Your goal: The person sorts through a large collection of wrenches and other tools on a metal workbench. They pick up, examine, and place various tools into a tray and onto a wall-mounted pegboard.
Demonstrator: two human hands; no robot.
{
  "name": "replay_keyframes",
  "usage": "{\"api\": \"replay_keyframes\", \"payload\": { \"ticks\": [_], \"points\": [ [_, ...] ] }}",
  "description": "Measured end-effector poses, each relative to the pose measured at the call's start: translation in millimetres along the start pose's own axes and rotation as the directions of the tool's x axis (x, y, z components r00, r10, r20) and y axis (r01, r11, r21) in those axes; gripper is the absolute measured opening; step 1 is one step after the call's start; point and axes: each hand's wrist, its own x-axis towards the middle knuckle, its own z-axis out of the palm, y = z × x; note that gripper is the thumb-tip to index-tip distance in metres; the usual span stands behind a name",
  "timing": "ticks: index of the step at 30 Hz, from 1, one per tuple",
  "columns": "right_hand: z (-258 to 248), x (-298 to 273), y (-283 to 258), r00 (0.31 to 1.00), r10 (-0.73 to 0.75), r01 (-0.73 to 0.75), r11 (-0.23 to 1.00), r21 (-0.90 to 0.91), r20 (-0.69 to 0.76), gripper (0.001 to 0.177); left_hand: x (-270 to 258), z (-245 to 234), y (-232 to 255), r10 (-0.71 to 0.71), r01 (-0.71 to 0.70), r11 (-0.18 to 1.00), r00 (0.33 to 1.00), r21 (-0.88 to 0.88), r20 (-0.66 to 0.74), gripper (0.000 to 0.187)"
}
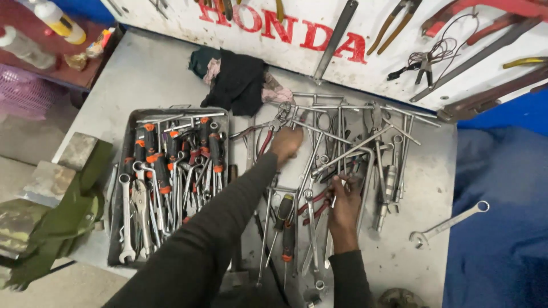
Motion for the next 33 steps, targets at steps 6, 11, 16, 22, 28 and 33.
{"api": "replay_keyframes", "payload": {
  "ticks": [6,11,16,22,28,33],
  "points": [
    [16.4,-32.0,-19.2,0.99,0.129,-0.125,0.99,0.063,-0.057,0.02,-151.4,-91.2,31.0,-0.082,0.252,0.867,0.923,-0.429,0.376,0.032],
    [23.0,-40.4,-3.5,1.0,-0.018,0.018,1.0,-0.002,-0.018,0.033,-186.3,-90.0,-14.7,0.081,0.133,0.772,0.949,-0.622,0.304,0.04],
    [41.3,-83.2,-44.2,0.996,0.002,0.005,0.997,-0.082,0.085,0.045,-211.1,-89.1,-11.3,0.168,0.194,0.667,0.901,-0.719,0.4,0.038],
    [48.6,-108.3,-51.7,0.914,-0.114,0.175,0.976,-0.126,0.388,0.064,-216.0,-78.7,-1.1,0.082,0.219,0.762,0.901,-0.609,0.426,0.056],
    [13.9,-47.1,-33.2,0.987,-0.158,0.154,0.983,-0.098,-0.033,0.032,-207.7,-68.8,-18.7,0.361,-0.093,0.795,0.867,-0.599,0.345,0.058],
    [-19.6,56.6,-2.7,0.907,-0.421,0.332,0.749,-0.573,-0.026,0.015,-205.4,-61.6,-29.1,0.371,0.046,0.693,0.833,-0.72,0.41,0.086]
  ]
}}
